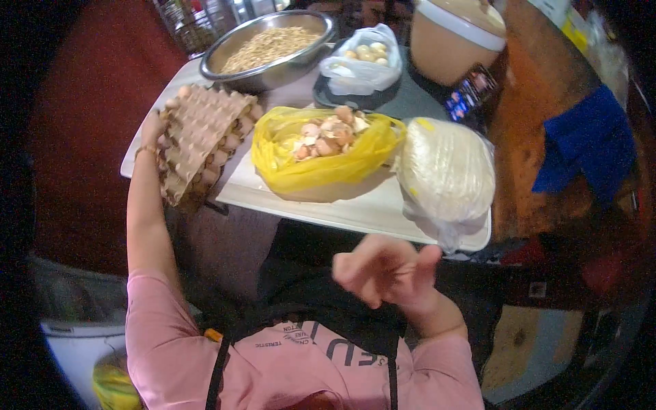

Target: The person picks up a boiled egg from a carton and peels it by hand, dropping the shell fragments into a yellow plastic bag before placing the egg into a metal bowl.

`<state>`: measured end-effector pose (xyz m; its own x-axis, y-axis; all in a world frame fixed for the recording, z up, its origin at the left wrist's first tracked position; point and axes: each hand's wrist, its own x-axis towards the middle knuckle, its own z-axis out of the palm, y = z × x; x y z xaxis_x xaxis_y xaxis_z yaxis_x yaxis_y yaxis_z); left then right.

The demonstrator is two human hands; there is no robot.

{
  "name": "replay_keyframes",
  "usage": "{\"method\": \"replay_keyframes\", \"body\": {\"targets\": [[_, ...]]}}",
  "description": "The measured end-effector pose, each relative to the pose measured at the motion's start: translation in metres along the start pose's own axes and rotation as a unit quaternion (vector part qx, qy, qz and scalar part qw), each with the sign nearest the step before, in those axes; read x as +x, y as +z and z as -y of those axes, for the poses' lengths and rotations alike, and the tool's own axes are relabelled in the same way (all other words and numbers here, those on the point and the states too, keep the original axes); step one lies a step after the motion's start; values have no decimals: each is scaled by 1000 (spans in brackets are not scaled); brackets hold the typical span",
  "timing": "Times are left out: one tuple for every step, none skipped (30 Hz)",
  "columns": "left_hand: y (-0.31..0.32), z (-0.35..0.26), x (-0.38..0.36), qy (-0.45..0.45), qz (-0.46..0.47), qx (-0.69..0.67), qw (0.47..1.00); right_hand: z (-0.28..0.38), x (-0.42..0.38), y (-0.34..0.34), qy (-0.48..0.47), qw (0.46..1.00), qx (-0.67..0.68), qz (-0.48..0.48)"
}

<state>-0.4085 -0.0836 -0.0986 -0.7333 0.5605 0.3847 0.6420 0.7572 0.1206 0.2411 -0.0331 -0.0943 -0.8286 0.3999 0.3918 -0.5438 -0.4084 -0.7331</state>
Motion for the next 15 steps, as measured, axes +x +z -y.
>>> {"method": "replay_keyframes", "body": {"targets": [[2, -1, 3, -27, 16, -6, 999, 0, -3, 0, 9, 1000, 3, 11], [0, -1, 4, -54, 28, -12, 998, 1, -5, -1, -20, 998, -35, -40], [-3, -1, 2, -58, 29, -11, 998, 1, -5, -3, -52, 992, -72, -87], [-8, -5, -2, -61, 29, -10, 998, 3, -7, -6, -58, 990, -105, -74], [-9, -3, -4, -59, -7, -25, 998, 2, -11, -13, -64, 989, -117, -68], [-10, -1, -5, -55, -42, -42, 997, 1, -13, -20, -71, 987, -129, -65], [-13, 0, -2, -78, -59, -94, 991, 0, -12, -23, -72, 987, -130, -55], [-26, -8, -6, -81, -63, -96, 990, 0, -12, -26, -67, 985, -147, -61], [-40, -15, -9, -66, -141, -130, 979, 0, -13, -27, -61, 982, -165, -71], [-59, -30, -17, -50, -216, -163, 961, 1, -13, -27, -57, 982, -167, -74], [-79, -50, -34, -4, -250, -220, 943, 0, -12, -24, -33, 985, -142, -91], [-102, -74, -60, 44, -281, -276, 918, -2, -10, -21, -11, 987, -115, -111], [-126, -103, -93, 82, -256, -368, 890, -3, -1, -16, -27, 995, -66, -66], [-146, -132, -130, 116, -226, -460, 851, -1, 11, -6, -56, 992, -115, -21], [-160, -157, -165, 142, -208, -489, 835, 4, 23, 6, -82, 982, -166, 20]]}}
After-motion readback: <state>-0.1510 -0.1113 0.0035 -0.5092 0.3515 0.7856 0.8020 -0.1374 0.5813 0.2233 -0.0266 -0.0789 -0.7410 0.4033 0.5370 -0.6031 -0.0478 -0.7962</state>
